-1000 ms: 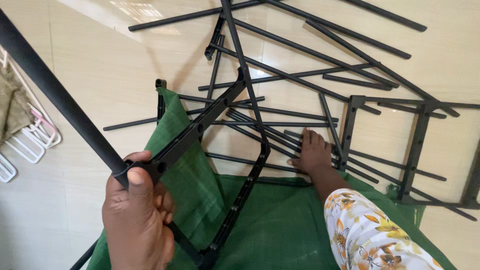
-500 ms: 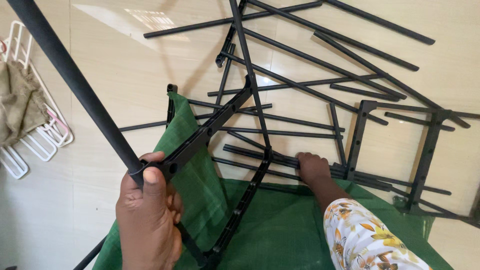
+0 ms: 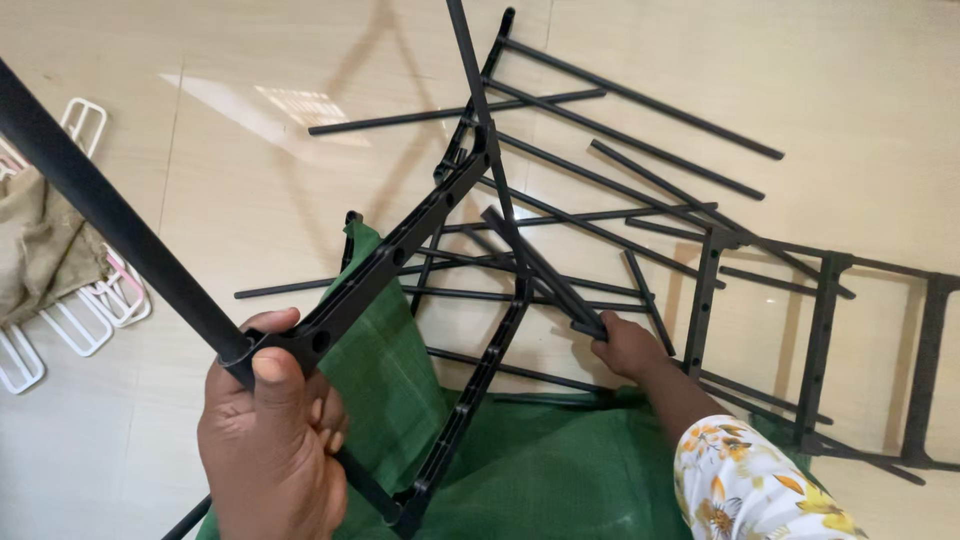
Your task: The person assembles a black metal rack by inserting rods into a frame and connecting crossbars. They sit on the floor, pick up rods from the surrounding area, and fit them into the frame to build the structure.
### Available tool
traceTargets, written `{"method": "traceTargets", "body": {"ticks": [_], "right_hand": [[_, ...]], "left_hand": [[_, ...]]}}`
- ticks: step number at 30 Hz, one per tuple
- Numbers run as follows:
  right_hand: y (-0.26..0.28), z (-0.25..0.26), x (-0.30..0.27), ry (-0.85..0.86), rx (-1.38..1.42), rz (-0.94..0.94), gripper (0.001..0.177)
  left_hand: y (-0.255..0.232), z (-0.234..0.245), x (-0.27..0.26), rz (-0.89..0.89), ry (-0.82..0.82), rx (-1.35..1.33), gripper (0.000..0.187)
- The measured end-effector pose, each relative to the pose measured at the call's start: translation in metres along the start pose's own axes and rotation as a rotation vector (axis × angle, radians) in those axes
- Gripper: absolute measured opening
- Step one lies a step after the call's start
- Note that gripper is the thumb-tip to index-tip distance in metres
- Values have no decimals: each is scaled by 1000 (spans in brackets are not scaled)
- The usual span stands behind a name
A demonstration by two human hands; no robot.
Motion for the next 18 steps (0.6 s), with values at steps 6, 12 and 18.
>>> {"method": "traceTargets", "body": {"ticks": [6,12,18], "right_hand": [[6,117,-23,-353,329,-86,41],[37,237,-132,-842,805,388,31],[44,303,-299,-1043,1393,909,29]], "left_hand": [[-25,8,-20,-139,149,-162,57],[-16,6,-46,-139,289,-300,51],[-15,8,-80,-32,450,-438,48]]}}
Point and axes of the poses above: each hand's wrist, its own x-axis towards the middle knuckle, its own z-axis out of the back of the hand, y = z × x, the point moved 4 cm from there along x, towards the middle knuckle, and after that the axes turned 5 degrees about -y, right-handed, at the moved point
